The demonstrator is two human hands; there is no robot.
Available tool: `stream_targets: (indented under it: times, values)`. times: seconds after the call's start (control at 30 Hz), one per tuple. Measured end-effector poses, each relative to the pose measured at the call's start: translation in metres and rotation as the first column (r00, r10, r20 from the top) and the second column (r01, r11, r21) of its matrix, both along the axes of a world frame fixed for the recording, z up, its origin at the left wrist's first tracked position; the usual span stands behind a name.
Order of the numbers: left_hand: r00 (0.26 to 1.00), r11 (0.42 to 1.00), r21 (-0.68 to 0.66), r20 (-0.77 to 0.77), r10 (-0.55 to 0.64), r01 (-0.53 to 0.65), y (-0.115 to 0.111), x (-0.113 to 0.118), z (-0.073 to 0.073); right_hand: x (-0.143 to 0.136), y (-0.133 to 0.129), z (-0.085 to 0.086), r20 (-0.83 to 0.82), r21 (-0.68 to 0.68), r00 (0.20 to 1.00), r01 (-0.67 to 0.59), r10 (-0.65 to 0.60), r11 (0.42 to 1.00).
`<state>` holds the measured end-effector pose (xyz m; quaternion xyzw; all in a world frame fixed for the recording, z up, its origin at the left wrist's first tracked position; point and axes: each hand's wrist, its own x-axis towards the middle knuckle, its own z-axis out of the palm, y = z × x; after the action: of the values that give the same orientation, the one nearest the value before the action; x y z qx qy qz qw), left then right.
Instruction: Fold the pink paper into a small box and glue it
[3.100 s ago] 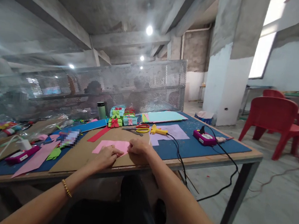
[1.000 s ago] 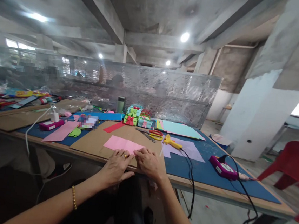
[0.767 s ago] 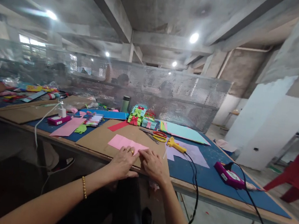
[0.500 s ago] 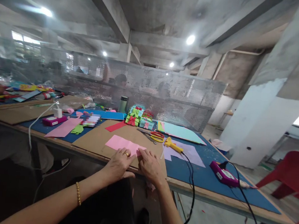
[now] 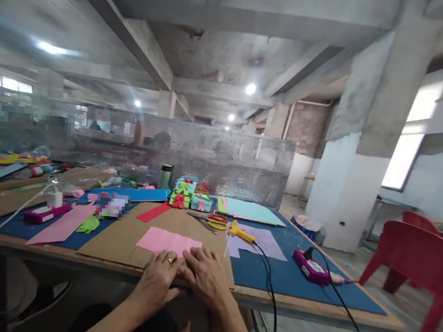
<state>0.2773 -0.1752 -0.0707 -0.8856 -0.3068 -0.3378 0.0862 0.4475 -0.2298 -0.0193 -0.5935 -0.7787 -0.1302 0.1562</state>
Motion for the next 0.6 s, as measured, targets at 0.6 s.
stream_targets:
  times: [0.6]
  values:
    - [0.998,0.999,-0.035,-0.061,0.027,-0.029,-0.007,-0.003,0.016,-0.016,-0.006,-0.008,0.027,0.000,0.999,0.026,-0.026,1.000]
